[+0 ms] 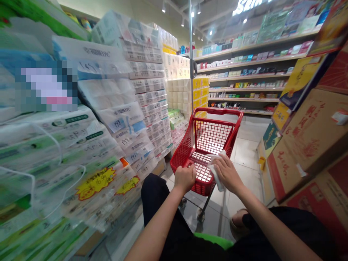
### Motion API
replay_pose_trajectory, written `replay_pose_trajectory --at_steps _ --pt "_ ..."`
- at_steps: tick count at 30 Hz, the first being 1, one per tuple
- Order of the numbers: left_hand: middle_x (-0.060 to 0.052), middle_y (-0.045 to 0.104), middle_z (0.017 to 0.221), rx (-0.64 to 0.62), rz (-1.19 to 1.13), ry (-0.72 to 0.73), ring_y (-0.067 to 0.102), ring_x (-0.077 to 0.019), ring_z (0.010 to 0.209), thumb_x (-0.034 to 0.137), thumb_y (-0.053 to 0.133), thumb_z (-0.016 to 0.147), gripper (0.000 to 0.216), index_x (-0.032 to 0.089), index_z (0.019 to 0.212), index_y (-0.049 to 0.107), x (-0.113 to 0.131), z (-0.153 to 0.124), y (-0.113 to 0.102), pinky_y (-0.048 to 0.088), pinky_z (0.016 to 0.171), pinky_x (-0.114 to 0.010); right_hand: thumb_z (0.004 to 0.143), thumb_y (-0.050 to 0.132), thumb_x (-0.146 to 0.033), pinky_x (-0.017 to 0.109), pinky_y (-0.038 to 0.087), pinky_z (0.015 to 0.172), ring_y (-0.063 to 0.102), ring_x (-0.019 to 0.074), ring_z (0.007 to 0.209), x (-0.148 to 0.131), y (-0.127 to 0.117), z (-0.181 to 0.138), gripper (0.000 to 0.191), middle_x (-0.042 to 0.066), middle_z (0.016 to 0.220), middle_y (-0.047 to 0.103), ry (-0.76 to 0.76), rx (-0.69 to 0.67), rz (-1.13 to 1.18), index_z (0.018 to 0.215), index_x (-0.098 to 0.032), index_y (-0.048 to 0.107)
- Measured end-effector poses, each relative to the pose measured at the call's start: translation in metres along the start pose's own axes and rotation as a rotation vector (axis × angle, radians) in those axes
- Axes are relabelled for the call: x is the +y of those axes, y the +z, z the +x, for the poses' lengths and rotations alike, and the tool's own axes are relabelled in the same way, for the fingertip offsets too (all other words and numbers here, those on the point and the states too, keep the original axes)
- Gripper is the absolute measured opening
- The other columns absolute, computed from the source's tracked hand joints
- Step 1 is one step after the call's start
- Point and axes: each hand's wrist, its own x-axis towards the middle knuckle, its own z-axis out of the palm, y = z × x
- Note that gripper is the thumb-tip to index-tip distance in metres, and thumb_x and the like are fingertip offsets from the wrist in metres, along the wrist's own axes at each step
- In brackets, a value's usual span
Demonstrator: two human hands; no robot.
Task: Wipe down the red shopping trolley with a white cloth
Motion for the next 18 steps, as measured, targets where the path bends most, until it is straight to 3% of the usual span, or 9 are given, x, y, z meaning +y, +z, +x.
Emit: replay_pose_trajectory --at_steps 5,9,13,15,18 --pt "-0.006 0.067 0.071 0.01 0.007 -0.018 0.06 -0.0183 0.064 0.028 0.03 0.097 0.029 0.018 0.098 0.058 0.01 0.005 0.007 0.033 0.07 -0.032 0.097 0.036 -0.029 0.048 0.027 0.111 0.032 0.0257 0.134 -0.049 -0.003 -0.024 0.027 0.007 0.12 0.058 0.0 -0.021 -0.005 0.112 -0.023 0.057" --pt "-0.005 0.066 0.076 0.024 -0.069 -0.024 0.06 -0.0188 0.07 0.029 0.027 0.1 0.032 0.019 0.094 0.057 0.014 0.007 0.003 0.036 0.074 -0.032 0.094 0.042 -0.026 0.051 0.028 0.109 0.038 0.0281 0.129 -0.072 -0.009 -0.035 0.038 0.009 0.126 0.057 -0.008 -0.026 0.047 0.132 -0.023 0.047" --pt "-0.004 0.065 0.101 0.092 -0.298 0.016 0.06 -0.0172 0.094 0.03 0.024 0.102 0.032 0.021 0.106 0.055 0.01 0.003 -0.013 0.039 0.085 -0.03 0.096 0.036 -0.03 0.045 0.036 0.108 0.039 0.0237 0.13 -0.07 -0.025 -0.03 0.048 0.008 0.14 0.047 0.041 -0.03 0.343 0.144 -0.026 0.032" --pt "-0.005 0.063 0.11 0.111 -0.366 0.058 0.057 -0.0176 0.104 0.033 0.028 0.101 0.03 0.021 0.11 0.054 0.014 0.0 -0.018 0.039 0.09 -0.031 0.098 0.031 -0.029 0.041 0.037 0.107 0.04 0.0214 0.131 -0.059 -0.031 -0.023 0.045 0.009 0.141 0.045 0.125 0.073 0.473 0.143 -0.025 0.034" --pt "-0.007 0.063 0.107 0.056 -0.318 0.157 0.057 -0.0205 0.101 0.039 0.038 0.098 0.028 0.02 0.112 0.054 0.031 -0.006 -0.015 0.042 0.088 -0.032 0.098 0.029 -0.031 0.042 0.037 0.108 0.043 0.0211 0.129 -0.037 -0.03 -0.01 0.042 0.008 0.136 0.051 0.205 0.177 0.471 0.137 -0.025 0.043"
